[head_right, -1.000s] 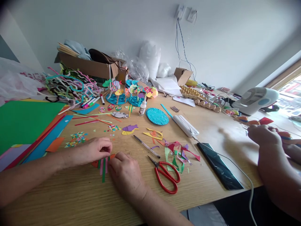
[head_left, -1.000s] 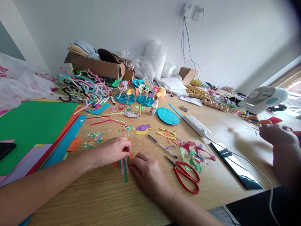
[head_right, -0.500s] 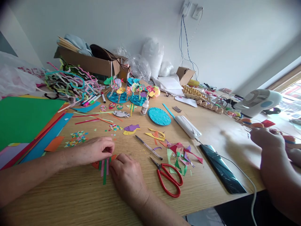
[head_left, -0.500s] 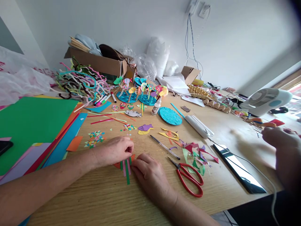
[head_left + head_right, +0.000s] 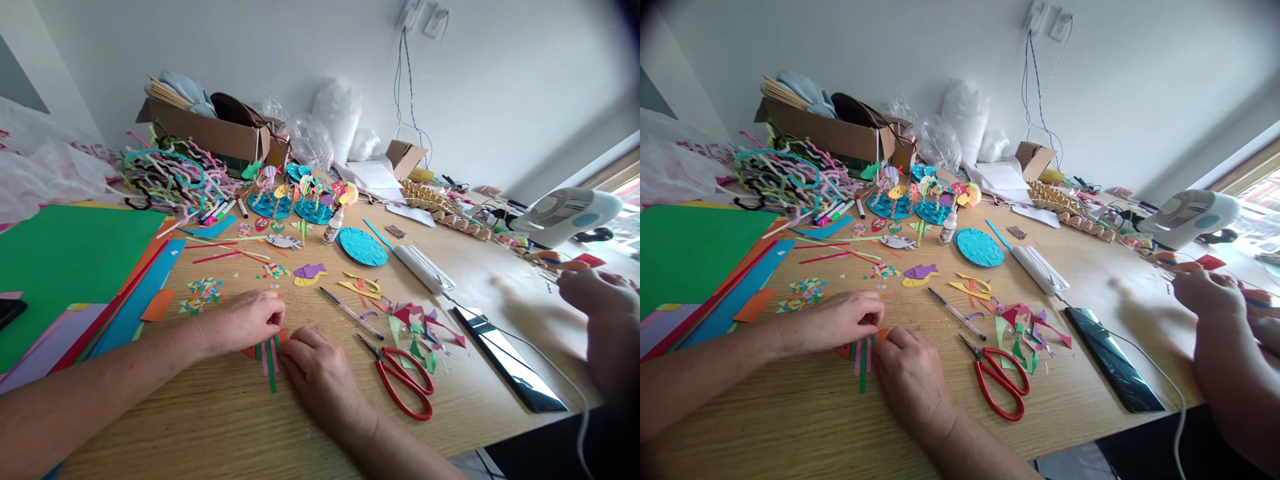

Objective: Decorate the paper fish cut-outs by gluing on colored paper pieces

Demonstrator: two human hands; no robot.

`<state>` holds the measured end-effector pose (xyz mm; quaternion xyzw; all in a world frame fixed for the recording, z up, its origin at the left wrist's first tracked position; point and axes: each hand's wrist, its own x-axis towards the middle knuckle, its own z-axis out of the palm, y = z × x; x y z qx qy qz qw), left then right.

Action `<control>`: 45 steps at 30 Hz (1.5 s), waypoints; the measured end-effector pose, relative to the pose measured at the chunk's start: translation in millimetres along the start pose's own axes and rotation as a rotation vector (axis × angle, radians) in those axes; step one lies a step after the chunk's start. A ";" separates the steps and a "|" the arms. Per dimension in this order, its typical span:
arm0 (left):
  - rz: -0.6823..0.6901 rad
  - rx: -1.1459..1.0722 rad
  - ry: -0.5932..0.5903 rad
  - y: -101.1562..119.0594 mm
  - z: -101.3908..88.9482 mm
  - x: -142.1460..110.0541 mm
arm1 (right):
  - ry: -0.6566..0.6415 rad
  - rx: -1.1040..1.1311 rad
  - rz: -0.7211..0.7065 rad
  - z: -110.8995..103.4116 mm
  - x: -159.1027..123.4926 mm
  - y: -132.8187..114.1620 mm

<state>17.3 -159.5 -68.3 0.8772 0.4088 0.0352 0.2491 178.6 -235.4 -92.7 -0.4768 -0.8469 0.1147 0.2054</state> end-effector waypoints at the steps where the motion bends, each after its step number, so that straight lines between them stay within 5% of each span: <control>1: -0.002 0.003 -0.004 0.5 -0.5 0.1 | 0.001 0.000 -0.003 -0.1 0.0 0.0; 45: 0.009 0.023 -0.027 1.7 -3.0 0.6 | 0.005 -0.025 -0.041 1.8 -0.6 0.3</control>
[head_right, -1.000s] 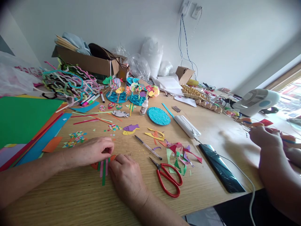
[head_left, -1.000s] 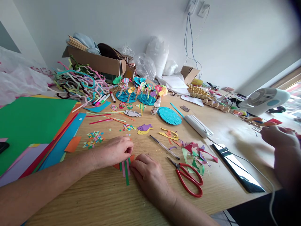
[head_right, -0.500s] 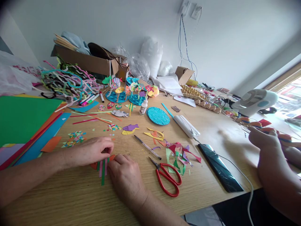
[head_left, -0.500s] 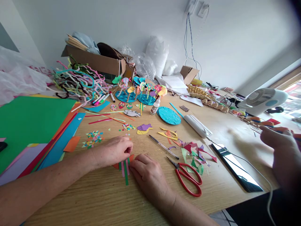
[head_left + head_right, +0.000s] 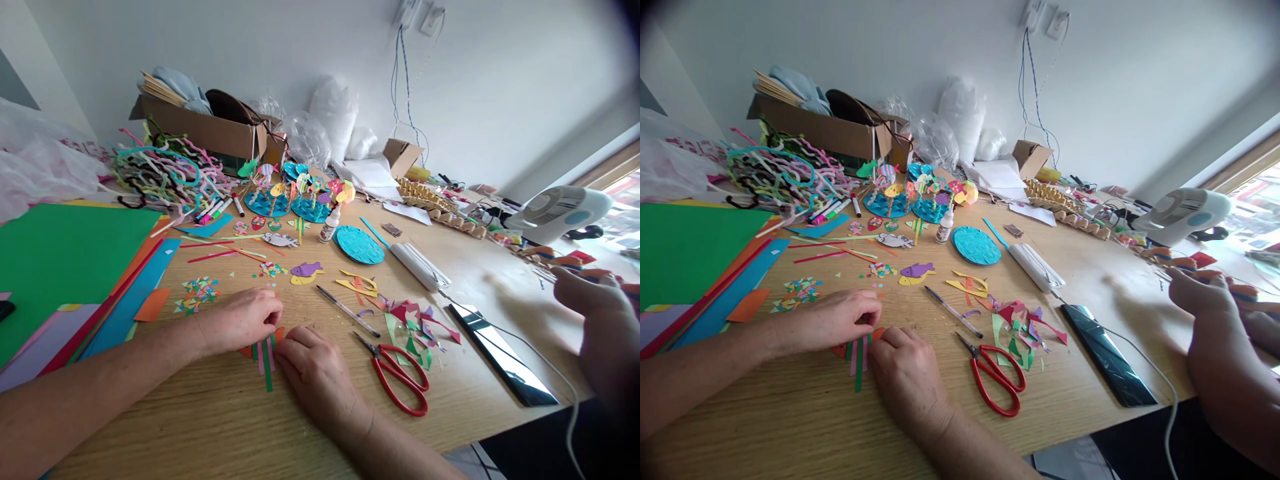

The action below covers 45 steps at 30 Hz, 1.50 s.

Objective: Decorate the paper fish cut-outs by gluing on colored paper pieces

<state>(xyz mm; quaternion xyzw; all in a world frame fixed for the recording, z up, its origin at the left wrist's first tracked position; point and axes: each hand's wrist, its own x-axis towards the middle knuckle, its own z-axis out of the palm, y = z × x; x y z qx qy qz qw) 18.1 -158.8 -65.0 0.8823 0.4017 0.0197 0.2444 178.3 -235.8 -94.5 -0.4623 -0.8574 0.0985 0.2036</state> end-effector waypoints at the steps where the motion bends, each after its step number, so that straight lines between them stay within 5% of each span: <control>1: 0.000 0.000 -0.003 -0.1 0.0 0.1 | 0.002 0.000 -0.002 0.2 0.0 0.0; 25: -0.045 0.161 -0.068 6.7 -8.1 5.3 | -0.025 0.061 -0.007 -7.9 -6.8 -2.6; 33: -0.015 0.303 0.158 11.6 -23.2 -11.5 | -0.033 0.178 0.042 -13.4 -9.5 -3.1; 40: 0.116 0.347 0.189 38.9 22.0 -64.7 | -0.005 0.385 0.160 -35.2 -1.0 5.8; 45: 0.171 0.482 0.334 38.1 50.8 -75.6 | -0.156 0.396 0.251 -38.9 18.1 4.7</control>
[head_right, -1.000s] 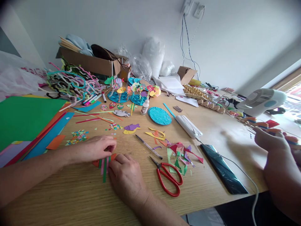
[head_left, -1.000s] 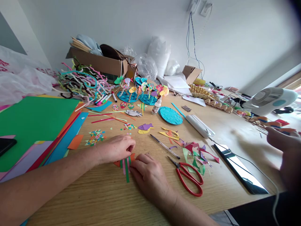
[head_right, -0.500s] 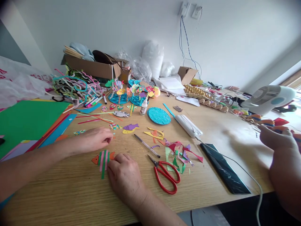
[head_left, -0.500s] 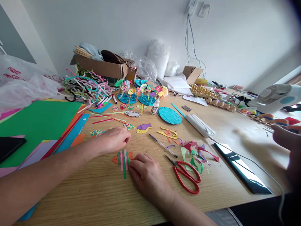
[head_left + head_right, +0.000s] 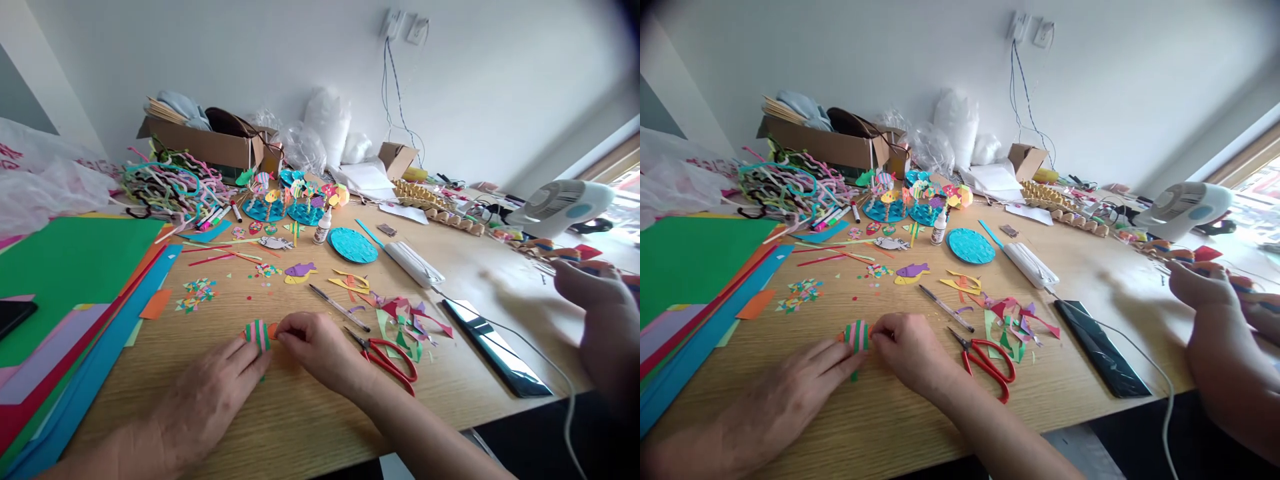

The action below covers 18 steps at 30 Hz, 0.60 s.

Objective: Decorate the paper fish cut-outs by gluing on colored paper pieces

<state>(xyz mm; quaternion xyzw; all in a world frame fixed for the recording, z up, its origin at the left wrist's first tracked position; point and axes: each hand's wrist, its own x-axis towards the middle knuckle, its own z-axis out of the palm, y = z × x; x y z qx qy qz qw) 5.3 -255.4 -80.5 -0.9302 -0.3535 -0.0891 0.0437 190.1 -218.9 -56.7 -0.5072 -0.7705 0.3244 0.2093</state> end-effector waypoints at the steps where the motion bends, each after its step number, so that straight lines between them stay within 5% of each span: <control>1: 0.003 0.017 0.022 0.1 3.4 -1.3 | -0.036 -0.015 0.019 0.8 3.8 -2.0; 9: -0.046 0.062 -0.024 -0.2 15.0 -5.1 | -0.171 -0.134 0.075 4.9 23.6 -12.5; 18: -0.063 0.073 -0.002 0.8 23.3 -7.3 | -0.154 -0.235 0.098 2.1 35.9 -15.4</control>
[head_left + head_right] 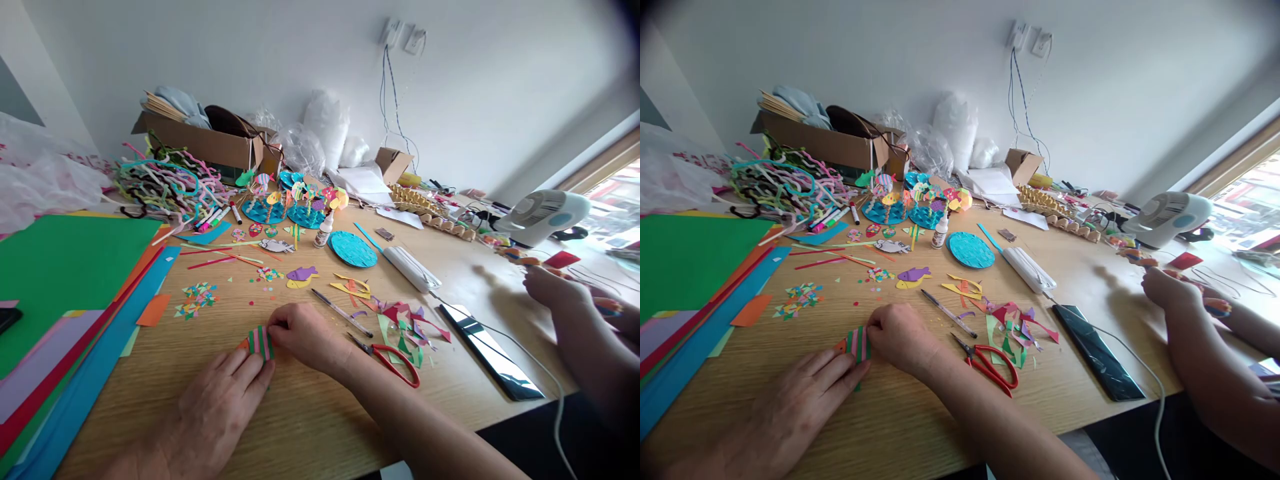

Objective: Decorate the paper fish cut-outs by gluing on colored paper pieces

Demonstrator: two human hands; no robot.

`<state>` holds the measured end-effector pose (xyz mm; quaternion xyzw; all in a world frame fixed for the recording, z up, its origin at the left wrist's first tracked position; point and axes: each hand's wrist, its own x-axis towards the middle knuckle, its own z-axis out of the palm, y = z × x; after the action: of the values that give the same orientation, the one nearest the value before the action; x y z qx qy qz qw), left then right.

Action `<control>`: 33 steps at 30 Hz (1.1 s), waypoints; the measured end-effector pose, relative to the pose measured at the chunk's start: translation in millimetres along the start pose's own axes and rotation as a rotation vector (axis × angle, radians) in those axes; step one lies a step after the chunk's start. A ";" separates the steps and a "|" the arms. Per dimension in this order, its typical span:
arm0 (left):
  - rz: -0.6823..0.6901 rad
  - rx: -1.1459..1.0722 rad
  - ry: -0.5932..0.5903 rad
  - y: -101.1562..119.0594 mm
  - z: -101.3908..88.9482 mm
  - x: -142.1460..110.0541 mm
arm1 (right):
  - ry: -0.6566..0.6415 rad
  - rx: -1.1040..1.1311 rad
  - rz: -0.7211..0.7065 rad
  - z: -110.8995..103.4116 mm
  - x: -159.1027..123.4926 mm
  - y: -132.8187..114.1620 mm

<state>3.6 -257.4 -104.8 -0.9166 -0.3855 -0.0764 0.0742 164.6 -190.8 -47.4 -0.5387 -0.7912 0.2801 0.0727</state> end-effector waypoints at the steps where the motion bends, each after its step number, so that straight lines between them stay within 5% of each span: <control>1: 0.002 0.001 0.009 -0.1 0.8 -0.1 | 0.011 0.005 -0.004 -1.0 0.2 0.1; 9: 0.025 0.036 -0.017 1.4 -4.8 1.1 | -0.070 -0.001 -0.019 2.7 0.2 1.0; 16: 0.031 0.075 -0.002 0.1 -11.7 0.3 | 0.044 0.058 -0.026 -5.5 3.8 -0.1; 22: 0.034 0.037 0.062 1.4 -26.9 -4.4 | -0.004 0.106 -0.014 -8.8 -9.2 5.9; 33: 0.105 0.079 0.138 0.9 -16.5 -28.0 | -0.089 0.048 -0.035 0.0 0.0 2.4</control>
<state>-16.5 -280.7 -94.2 -0.9243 -0.3338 -0.1199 0.1407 166.5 -190.1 -48.6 -0.5097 -0.7961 0.3214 0.0551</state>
